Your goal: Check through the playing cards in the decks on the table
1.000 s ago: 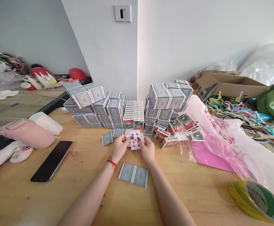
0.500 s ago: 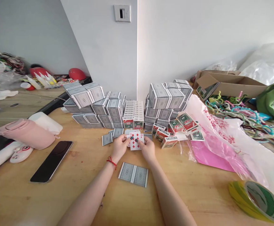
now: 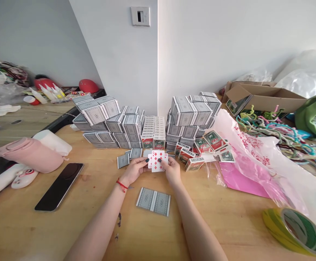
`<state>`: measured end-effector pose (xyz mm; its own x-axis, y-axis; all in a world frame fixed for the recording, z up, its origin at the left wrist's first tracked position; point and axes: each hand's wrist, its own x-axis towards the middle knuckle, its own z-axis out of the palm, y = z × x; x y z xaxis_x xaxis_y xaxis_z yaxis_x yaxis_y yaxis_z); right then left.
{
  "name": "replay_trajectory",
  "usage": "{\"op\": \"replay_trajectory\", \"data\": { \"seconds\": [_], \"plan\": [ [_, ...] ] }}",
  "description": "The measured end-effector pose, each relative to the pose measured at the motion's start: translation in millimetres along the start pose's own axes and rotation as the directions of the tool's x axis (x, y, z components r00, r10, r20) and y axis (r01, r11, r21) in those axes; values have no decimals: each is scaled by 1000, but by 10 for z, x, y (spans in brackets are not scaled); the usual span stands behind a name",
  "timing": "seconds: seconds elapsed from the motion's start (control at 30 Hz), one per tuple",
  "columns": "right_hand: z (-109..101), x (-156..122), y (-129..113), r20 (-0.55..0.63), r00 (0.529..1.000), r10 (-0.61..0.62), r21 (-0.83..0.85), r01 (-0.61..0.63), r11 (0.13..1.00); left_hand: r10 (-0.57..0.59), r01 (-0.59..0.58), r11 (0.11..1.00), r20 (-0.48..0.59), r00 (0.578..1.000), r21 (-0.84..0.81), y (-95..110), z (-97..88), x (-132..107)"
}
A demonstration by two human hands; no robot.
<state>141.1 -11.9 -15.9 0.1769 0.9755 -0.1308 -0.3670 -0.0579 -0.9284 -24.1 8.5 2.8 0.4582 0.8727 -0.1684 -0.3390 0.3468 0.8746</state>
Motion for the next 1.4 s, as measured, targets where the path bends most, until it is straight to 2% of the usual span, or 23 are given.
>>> {"op": "replay_trajectory", "data": {
  "seconds": [0.23,0.53,0.83,1.03,1.4],
  "plan": [
    [19,-26,-1,-25,999,-26,16,27,1000,-19,19,1000,50,999,-1,-12,8,14],
    [61,-73,-39,-47,997,-55,-23,54,998,-47,44,996,41,998,77,38,64,-9],
    [55,-88,-50,-45,997,-70,-83,66,994,-15,13,990,12,1000,144,27,92,-9],
    [45,-93,-20,-45,997,-68,-106,63,992,36,-28,983,-38,999,181,10,112,-5],
    [35,-90,5,-40,998,-58,-83,54,995,83,-33,963,-178,980,268,-19,168,23]
  ]
}}
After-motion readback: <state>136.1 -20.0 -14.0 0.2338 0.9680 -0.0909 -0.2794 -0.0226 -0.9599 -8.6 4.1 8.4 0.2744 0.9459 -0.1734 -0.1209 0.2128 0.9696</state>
